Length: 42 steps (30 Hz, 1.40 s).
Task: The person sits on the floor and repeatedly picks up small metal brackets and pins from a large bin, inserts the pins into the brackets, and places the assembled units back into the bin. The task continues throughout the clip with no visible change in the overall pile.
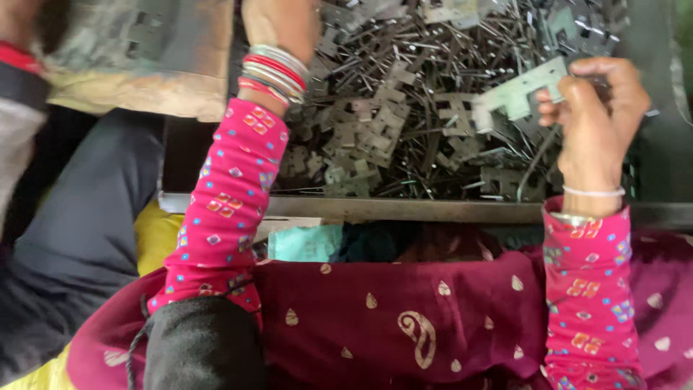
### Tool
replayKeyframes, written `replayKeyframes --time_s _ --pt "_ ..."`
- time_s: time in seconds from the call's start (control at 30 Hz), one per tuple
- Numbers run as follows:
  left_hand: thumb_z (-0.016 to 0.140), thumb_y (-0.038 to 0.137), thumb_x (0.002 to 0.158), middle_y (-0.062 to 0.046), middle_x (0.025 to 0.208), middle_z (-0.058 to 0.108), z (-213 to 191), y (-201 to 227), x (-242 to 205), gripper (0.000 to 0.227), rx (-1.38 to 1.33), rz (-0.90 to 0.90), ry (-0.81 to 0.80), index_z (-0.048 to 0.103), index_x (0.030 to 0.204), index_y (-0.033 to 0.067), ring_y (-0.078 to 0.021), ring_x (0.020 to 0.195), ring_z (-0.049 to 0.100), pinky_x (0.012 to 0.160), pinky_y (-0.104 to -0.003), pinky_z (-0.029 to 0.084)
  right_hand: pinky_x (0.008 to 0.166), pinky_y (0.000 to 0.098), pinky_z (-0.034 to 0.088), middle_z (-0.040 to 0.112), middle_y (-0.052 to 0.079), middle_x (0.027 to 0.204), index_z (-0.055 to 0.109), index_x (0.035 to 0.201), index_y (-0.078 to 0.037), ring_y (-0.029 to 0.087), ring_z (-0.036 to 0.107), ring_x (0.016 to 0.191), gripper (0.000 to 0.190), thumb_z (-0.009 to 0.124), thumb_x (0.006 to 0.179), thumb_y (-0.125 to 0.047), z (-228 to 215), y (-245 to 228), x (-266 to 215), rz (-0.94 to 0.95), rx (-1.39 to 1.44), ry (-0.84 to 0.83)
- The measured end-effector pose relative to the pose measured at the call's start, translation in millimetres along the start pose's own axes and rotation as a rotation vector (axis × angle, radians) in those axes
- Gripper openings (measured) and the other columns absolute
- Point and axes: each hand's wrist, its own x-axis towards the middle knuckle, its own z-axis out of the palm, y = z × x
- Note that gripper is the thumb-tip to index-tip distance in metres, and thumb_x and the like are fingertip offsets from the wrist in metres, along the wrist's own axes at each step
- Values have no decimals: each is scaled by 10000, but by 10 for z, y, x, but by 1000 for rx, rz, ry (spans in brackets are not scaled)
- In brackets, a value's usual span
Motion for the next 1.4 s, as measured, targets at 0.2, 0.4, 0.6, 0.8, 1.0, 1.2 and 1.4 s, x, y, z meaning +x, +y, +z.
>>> replayKeyframes --time_s 0.2,0.4,0.6,0.8,1.0,1.2,1.4 --pt "750 435 847 -130 807 728 -518 1320 -556 321 -317 289 -572 769 838 115 -310 765 728 659 -419 583 750 325 472 664 95 950 608 1271 -2 187 624 830 260 662 1021 -47 -178 -174 72 256 848 -52" --pt "703 175 880 -118 935 764 -55 1574 -1020 99 -267 193 -633 759 924 106 -282 852 764 642 -429 620 765 367 496 685 96 917 620 1287 2 202 625 804 329 636 991 -142 -33 -287 -131 191 867 -180" --pt "744 247 890 -225 1009 750 314 1332 -998 246 -447 15 -651 714 1015 37 -358 973 734 818 -432 593 753 447 594 745 103 963 732 1163 -72 295 707 818 223 646 982 -169 708 -55 -299 86 -29 -339" --pt "847 365 786 -180 1031 737 16 1165 -794 396 -694 40 -650 740 1024 67 -345 1002 702 883 -433 542 698 493 544 693 169 894 715 966 -62 397 677 836 248 787 852 -270 1204 607 -542 -357 -1049 -603" --pt "636 428 956 -114 775 740 -509 1167 -429 338 -1086 49 -579 707 997 100 -214 619 700 546 -365 556 722 424 558 708 133 895 712 964 -65 310 704 810 246 777 917 -298 1077 738 -330 -236 -846 -563" --pt "503 492 957 -148 841 785 -840 922 -119 467 -1963 -250 -851 653 1081 67 -201 689 802 499 -302 643 785 489 612 716 108 971 681 1042 -65 216 703 843 234 731 974 -283 524 336 29 236 82 -234" --pt "722 226 894 -175 1024 759 -901 1323 -305 419 -1840 -250 -656 642 1227 -16 -229 784 809 542 -367 642 894 570 607 723 135 1160 629 1183 -44 244 712 1022 376 683 899 -285 498 158 56 628 491 -180"
